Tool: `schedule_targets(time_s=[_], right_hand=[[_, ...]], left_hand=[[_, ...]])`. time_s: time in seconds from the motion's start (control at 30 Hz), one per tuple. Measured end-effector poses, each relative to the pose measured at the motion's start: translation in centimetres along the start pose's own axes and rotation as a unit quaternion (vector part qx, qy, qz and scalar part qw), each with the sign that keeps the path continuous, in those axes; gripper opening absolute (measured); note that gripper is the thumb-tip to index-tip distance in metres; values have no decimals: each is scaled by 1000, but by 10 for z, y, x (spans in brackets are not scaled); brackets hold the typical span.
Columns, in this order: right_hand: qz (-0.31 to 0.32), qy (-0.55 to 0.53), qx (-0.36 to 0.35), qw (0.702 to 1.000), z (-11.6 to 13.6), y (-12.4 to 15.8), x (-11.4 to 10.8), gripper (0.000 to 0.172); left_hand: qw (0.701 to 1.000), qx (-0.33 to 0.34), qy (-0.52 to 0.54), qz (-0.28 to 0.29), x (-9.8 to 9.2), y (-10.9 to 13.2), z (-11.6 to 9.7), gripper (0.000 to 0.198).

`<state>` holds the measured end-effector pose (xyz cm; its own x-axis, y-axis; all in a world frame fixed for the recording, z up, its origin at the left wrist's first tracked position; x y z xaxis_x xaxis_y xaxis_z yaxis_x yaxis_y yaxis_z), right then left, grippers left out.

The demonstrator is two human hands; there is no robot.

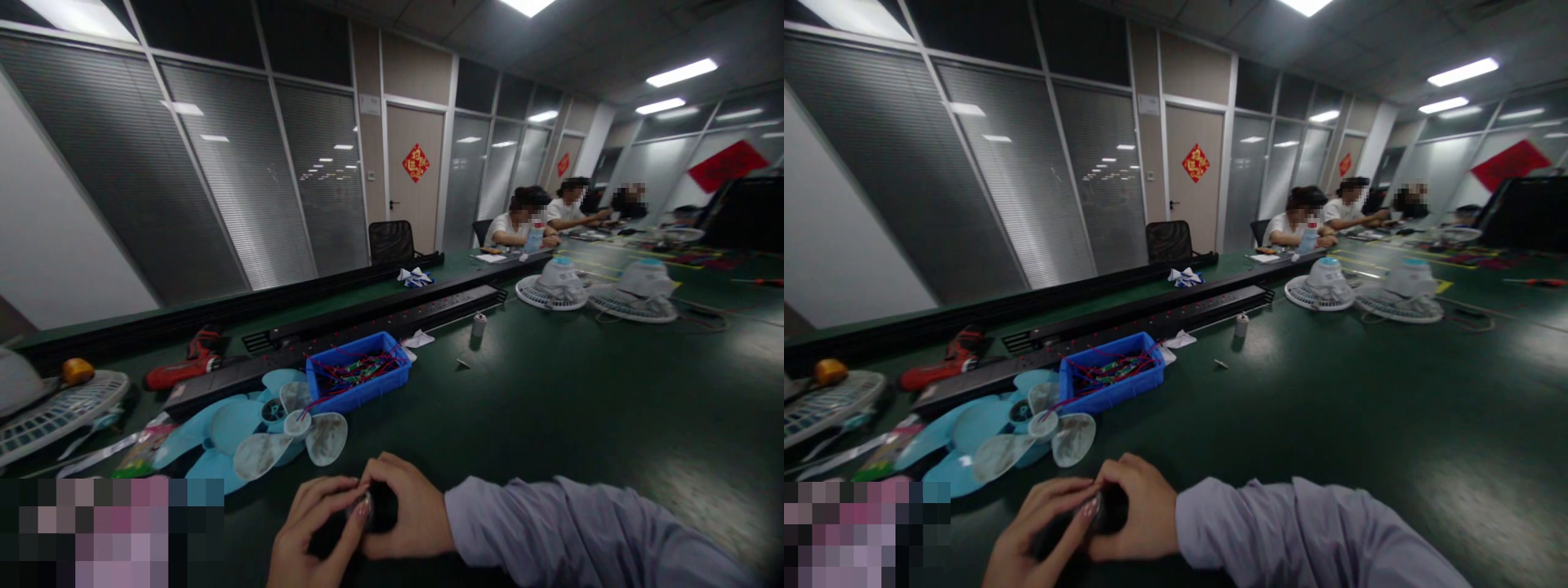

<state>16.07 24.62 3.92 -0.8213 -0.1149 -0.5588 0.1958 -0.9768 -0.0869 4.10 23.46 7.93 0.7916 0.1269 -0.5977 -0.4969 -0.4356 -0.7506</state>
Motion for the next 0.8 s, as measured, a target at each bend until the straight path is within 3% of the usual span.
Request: schedule_targets(time_s=[0.3,0.43,0.57,0.67,0.73,0.8], right_hand=[[4,8,6,1000,1,0,0,41],[7,13,16,1000,1,1,-1,42],[14,8,15,1000,2,1,0,42],[14,6,17,1000,0,1,0,41],[12,6,17,1000,0,1,-1,40],[12,6,13,1000,1,1,-2,40]], left_hand=[[999,4,-26,-29,-11,8,3,16],[993,-86,-66,-50,-13,24,28,27],[965,-212,-140,56,1,39,49,28],[939,-250,-191,136,7,44,52,18],[938,-246,-198,143,7,44,51,20],[949,-233,-181,111,4,42,51,17]])
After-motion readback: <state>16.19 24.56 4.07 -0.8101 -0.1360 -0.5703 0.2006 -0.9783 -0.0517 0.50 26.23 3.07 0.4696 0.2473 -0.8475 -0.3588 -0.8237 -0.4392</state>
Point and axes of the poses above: each hand's wrist, its own y-axis away from the middle knuckle, its own x-axis out of the palm, z = x × y, the point moved 9 cm from there along -y, towards the middle knuckle, and after that the axes turned 13 degrees about x, right-handed, at the moved point
